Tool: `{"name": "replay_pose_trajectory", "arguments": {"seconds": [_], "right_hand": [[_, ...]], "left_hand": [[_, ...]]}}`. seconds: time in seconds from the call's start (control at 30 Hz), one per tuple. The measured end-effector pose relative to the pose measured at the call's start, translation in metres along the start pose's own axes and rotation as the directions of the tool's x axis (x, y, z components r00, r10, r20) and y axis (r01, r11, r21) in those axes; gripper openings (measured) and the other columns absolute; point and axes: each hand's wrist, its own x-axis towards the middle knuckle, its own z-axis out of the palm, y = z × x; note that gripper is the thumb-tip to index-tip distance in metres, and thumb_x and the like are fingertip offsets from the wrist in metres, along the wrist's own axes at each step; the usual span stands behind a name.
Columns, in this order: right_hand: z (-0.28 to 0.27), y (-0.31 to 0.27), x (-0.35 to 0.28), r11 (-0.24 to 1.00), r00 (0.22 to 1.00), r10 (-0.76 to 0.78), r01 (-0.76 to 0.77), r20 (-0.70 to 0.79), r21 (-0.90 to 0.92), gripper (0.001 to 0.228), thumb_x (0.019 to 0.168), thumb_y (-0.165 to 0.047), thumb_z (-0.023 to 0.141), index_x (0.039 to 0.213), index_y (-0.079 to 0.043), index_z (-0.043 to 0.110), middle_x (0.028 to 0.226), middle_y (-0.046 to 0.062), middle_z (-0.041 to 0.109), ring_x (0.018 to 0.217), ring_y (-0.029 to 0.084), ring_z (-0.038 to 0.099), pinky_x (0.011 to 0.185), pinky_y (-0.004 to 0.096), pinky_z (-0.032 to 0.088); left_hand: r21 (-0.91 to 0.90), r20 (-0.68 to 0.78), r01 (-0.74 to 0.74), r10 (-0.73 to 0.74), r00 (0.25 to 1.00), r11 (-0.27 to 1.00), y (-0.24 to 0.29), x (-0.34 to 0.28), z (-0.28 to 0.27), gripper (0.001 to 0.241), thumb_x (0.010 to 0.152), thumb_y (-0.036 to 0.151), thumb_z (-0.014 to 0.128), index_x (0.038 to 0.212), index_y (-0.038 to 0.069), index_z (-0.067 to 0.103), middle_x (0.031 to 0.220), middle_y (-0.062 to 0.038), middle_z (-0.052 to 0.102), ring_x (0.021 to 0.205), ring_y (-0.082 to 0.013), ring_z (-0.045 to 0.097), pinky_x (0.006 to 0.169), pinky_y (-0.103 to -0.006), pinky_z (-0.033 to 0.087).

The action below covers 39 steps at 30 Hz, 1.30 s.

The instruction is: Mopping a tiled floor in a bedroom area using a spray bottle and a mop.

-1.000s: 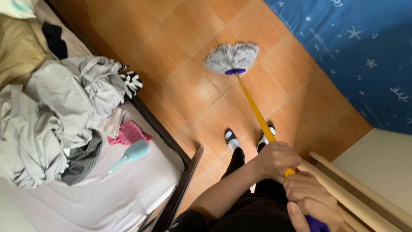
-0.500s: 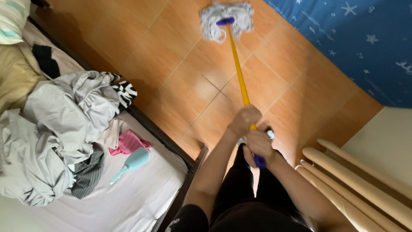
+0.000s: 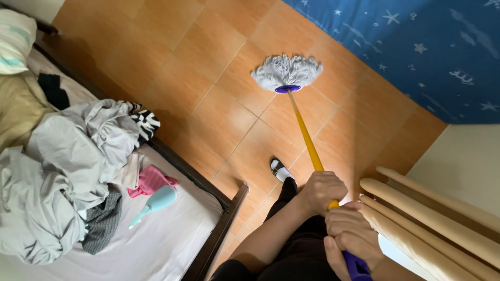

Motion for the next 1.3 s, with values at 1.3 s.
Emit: {"name": "replay_pose_trajectory", "arguments": {"seconds": [1.3], "right_hand": [[0.024, 0.097, -0.16, 0.953, 0.962, -0.195, 0.139, -0.19, -0.269, 0.025, 0.072, 0.013, 0.057, 0.06, -0.004, 0.043, 0.061, 0.012, 0.046, 0.053, 0.031, 0.049, 0.052, 0.043, 0.038]], "left_hand": [[0.096, 0.198, -0.09, 0.069, 0.978, 0.991, -0.038, -0.067, 0.063, 0.036, 0.076, 0.01, 0.077, 0.062, 0.01, 0.045, 0.061, -0.009, 0.048, 0.059, -0.0312, 0.053, 0.056, -0.0422, 0.043]]}}
